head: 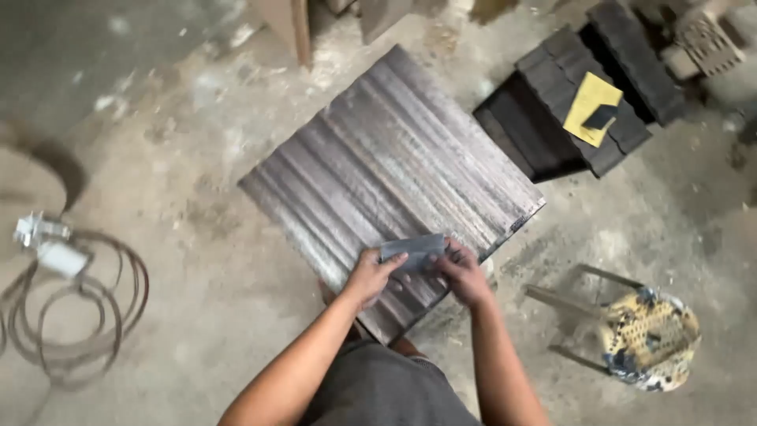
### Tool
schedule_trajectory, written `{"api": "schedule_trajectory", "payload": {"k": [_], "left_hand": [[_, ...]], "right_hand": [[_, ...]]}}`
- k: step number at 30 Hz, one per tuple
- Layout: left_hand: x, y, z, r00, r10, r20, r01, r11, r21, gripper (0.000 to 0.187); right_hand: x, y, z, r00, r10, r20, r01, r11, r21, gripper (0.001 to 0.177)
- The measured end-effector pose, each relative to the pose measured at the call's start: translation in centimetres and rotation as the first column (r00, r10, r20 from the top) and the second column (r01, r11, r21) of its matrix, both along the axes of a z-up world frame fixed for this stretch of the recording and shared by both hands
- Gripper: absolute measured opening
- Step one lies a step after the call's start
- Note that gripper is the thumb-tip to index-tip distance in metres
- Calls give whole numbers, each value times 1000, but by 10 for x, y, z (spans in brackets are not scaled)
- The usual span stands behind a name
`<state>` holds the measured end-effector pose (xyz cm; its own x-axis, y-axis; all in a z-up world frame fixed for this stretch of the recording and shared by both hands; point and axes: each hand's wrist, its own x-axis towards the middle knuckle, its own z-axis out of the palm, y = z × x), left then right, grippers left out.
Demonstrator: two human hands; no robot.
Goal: The person sands a corrugated wooden board using a sanding block held in the right hand. They move the block back and forth across the surface, occasionally using the left hand to steady the board or wipe away dust.
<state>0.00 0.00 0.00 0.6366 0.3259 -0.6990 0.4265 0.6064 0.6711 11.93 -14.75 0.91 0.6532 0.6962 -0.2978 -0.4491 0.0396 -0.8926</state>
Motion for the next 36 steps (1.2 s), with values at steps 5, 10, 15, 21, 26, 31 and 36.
{"api": "schedule_trajectory", "payload": {"k": [5,10,15,21,26,31,36], "left_hand": [[-41,-25,18,989,-124,82,96,954,285,40],[-70,-42,7,959,-16,284,-71,954,292,29],[-90,9,111,967,-76,-243,240,588,772,49],[-50,64,-57,800,199,-567,437,454,776,65],[-48,4,-22,790,212,-575,395,541,742,101],[-40,40,-12,771,191,-607,440,529,726,118],[-25,160,-28,724,237,-648,498,471,728,126]], "right_hand": [[15,-20,-15,971,238,-36,-237,971,30,17],[24,3,-20,847,522,-102,-525,851,-8,15],[68,70,-16,574,617,538,-270,763,-587,42],[86,154,-42,79,534,842,-110,844,-525,77],[85,169,-71,-118,727,677,23,683,-730,84],[87,174,-77,-130,755,643,52,653,-756,82],[86,172,-81,-148,752,642,94,657,-748,79]]}}
